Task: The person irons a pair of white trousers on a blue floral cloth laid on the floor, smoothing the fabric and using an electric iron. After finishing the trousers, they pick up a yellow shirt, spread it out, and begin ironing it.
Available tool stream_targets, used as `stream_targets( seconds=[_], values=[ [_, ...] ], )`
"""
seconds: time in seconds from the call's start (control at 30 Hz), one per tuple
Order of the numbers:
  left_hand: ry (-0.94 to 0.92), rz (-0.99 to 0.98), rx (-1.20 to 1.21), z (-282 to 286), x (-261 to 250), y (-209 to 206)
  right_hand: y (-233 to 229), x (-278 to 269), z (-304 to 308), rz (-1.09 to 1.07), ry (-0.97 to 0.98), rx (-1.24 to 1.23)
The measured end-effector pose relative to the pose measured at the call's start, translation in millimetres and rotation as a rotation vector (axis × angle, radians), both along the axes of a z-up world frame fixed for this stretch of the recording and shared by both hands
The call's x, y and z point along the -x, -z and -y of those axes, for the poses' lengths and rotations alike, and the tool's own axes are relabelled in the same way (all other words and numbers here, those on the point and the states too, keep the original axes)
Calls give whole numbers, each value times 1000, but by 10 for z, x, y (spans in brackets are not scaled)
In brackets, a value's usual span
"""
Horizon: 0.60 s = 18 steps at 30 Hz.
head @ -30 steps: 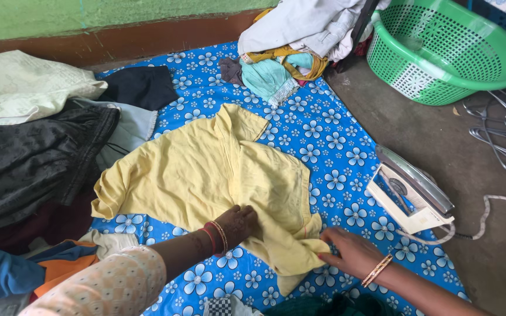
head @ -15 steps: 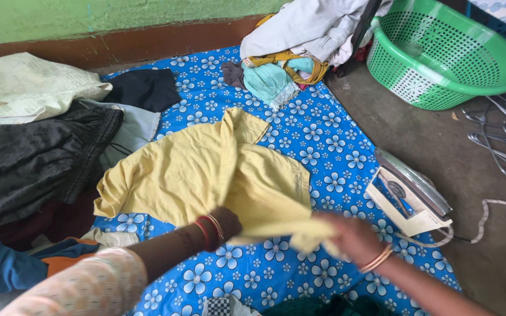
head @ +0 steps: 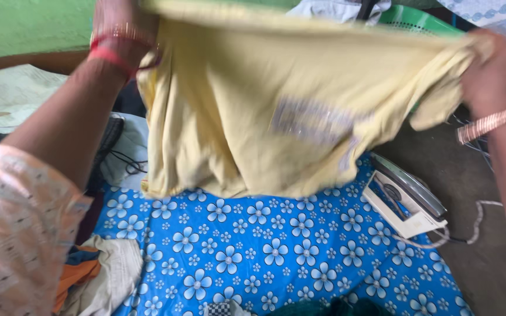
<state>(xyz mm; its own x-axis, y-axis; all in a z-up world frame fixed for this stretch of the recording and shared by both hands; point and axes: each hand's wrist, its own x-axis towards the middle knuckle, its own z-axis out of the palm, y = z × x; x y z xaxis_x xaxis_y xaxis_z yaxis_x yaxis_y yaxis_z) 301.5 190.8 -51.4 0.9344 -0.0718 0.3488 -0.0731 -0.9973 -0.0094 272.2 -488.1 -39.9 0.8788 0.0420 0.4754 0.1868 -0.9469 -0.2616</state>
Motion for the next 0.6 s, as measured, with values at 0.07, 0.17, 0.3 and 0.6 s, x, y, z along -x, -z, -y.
stream_targets(
  seconds=[0.07, 0.17, 0.3, 0.6],
  values=[
    [-29, 27, -17, -226, 53, -11, 30, -107, 28, 0, 0, -40],
    [-68, 11, -42, -609, 555, 564, 134, 250, -24, 16, -82, -77],
    [-107, -40, -89, -1136, 713, 897, -152, 782, -317, 63, -298, -115],
    [-21, -262, -178, -1865, 1481, 2188, 688, 2246, -1294, -370, -910, 14]
  ],
)
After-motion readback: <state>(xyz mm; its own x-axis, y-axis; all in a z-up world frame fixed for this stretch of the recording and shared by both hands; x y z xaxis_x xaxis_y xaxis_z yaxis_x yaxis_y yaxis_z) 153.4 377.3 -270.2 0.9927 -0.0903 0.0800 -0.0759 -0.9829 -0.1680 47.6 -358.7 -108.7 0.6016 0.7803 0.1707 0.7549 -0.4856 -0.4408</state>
